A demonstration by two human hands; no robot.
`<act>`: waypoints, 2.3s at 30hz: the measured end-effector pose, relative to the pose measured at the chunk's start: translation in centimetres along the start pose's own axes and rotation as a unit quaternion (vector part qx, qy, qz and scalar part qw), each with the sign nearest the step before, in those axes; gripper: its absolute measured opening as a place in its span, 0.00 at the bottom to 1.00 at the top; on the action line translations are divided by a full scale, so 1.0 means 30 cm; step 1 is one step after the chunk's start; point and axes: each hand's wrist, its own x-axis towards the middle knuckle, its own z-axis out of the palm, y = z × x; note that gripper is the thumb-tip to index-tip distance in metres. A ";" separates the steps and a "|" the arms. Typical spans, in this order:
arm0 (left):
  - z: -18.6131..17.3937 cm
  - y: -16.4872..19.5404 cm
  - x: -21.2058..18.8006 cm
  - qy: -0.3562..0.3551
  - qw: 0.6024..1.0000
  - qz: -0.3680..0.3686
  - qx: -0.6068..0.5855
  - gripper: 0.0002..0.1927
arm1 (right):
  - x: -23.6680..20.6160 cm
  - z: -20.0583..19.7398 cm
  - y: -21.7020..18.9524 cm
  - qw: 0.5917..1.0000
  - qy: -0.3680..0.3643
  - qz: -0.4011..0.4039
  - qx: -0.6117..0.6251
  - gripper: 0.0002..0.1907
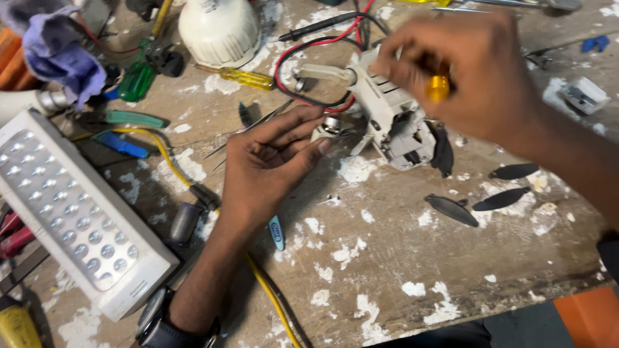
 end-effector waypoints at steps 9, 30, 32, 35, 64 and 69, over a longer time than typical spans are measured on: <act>-0.016 0.029 -0.022 0.040 0.993 -0.095 0.058 0.21 | 0.026 -0.025 0.232 0.991 -0.123 -0.001 0.055 0.18; -0.030 0.028 -0.034 0.074 0.986 -0.075 0.129 0.20 | -0.004 -0.044 0.192 0.967 -0.079 0.048 -0.236 0.06; -0.035 0.020 -0.034 0.074 0.986 -0.072 0.134 0.20 | -0.008 -0.050 0.209 0.969 -0.052 0.037 -0.239 0.08; -0.035 0.011 -0.034 0.073 0.988 -0.066 0.123 0.19 | -0.018 -0.072 0.249 0.952 -0.034 0.037 -0.301 0.08; 0.006 -0.020 -0.024 0.035 0.994 -0.019 0.097 0.15 | 0.080 -0.022 0.215 0.988 -0.056 -0.009 -0.141 0.10; 0.015 -0.001 -0.020 0.017 0.972 0.032 0.231 0.15 | 0.189 0.048 0.047 0.984 -0.119 -0.115 -0.073 0.11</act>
